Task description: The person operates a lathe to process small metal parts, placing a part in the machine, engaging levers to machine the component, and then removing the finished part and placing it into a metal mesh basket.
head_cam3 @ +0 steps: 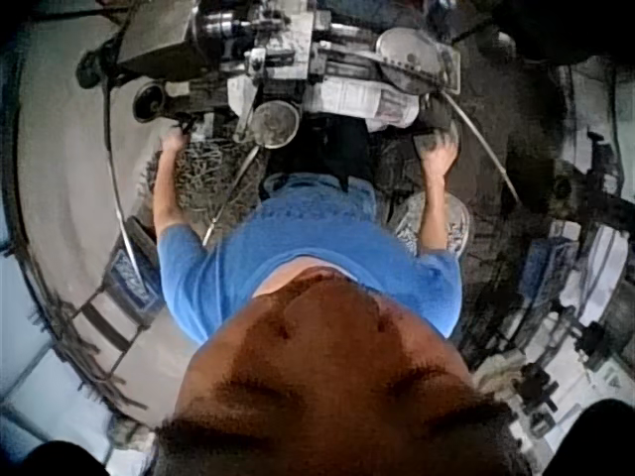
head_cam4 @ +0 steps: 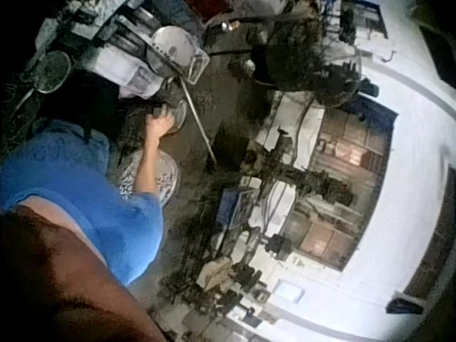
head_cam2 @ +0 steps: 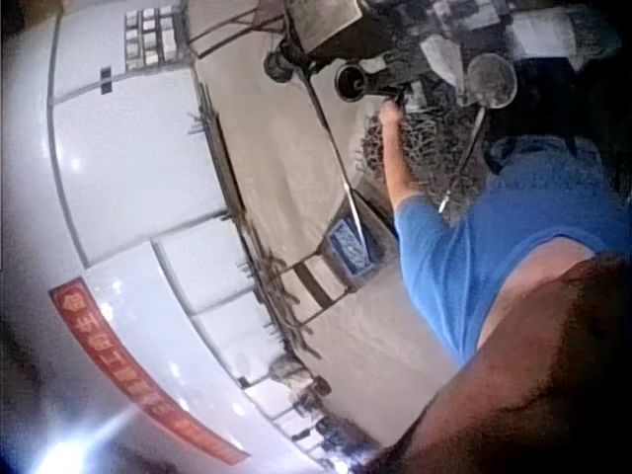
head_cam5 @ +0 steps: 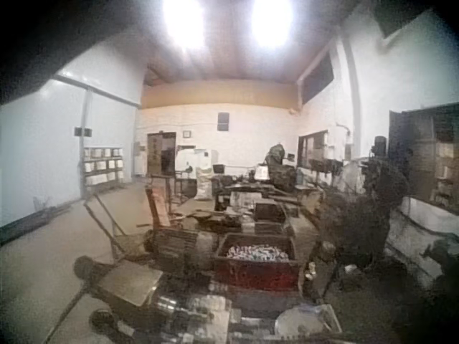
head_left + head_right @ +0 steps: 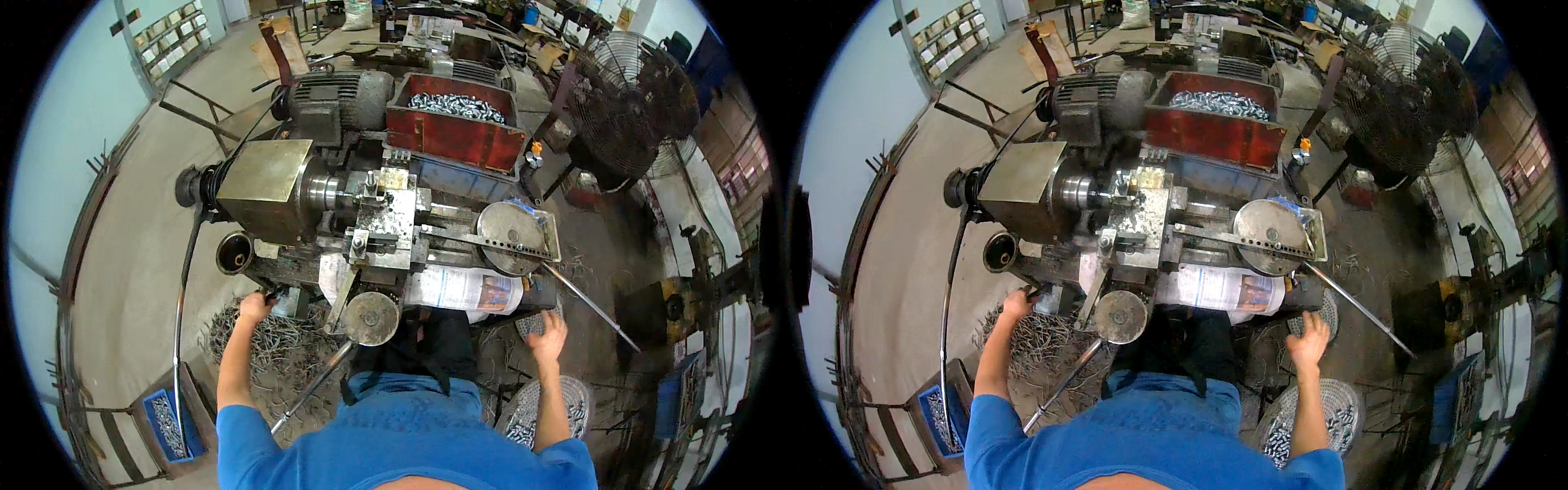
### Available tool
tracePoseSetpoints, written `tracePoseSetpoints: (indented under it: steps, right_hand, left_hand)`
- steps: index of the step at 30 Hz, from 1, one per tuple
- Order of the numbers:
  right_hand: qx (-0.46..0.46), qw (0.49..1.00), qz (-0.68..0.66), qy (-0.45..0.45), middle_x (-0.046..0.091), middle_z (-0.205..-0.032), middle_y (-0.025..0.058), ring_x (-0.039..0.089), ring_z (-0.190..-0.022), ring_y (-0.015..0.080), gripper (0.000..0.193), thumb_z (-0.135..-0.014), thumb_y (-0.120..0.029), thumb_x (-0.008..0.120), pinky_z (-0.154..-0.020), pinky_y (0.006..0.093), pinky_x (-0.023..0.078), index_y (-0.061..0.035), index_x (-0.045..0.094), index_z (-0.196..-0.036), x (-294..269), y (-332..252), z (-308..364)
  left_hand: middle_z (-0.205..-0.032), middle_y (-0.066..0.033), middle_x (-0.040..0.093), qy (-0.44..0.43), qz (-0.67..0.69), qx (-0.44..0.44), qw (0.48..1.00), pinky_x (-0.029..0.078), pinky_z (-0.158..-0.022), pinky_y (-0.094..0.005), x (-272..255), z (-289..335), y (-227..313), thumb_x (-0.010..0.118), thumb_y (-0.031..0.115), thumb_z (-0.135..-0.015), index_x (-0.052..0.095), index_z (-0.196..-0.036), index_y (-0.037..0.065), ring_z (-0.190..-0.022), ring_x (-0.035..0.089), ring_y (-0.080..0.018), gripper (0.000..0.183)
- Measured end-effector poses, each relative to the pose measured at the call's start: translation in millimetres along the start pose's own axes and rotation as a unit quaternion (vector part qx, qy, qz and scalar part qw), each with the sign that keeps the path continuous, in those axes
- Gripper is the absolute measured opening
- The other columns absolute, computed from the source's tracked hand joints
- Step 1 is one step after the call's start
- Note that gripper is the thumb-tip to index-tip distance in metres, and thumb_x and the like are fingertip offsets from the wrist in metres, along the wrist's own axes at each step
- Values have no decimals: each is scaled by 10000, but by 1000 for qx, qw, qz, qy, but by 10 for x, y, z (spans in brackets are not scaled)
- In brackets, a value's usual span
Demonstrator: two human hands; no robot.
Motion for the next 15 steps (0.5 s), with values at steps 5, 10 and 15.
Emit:
tracePoseSetpoints:
  steps: [5,10,15]
  right_hand:
    - [75,988,-98,-95,622,-1004,199,561,-926,357,439,-536,-147,602,-890,411,416,13,655,-941,227,-17,546]
    - [54,982,-122,-133,634,-945,191,579,-921,349,365,-548,-122,584,-815,396,455,14,658,-878,-38,-321,165]
    - [-92,980,-171,-48,631,-932,175,567,-904,351,366,-558,-97,593,-800,397,457,1,645,-906,-456,-847,-734]
  left_hand:
    - [-819,-225,633,94,85,-196,972,502,-687,-455,425,90,523,558,483,-799,612,-845,-8,-766,630,-361,496]
    - [-825,-206,638,78,76,-97,989,505,-669,-450,673,64,377,561,410,-794,566,-875,28,-783,631,-359,390]
    - [-881,-159,655,-78,-50,-45,995,495,-763,-436,364,10,211,580,431,-782,575,-983,46,-887,624,-333,435]
Point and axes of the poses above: each hand's wrist, its own z-axis away from the middle knuckle, its own x-axis out of the palm, y = z × x, the point moved 3 cm from there along -z, towards the middle knuckle
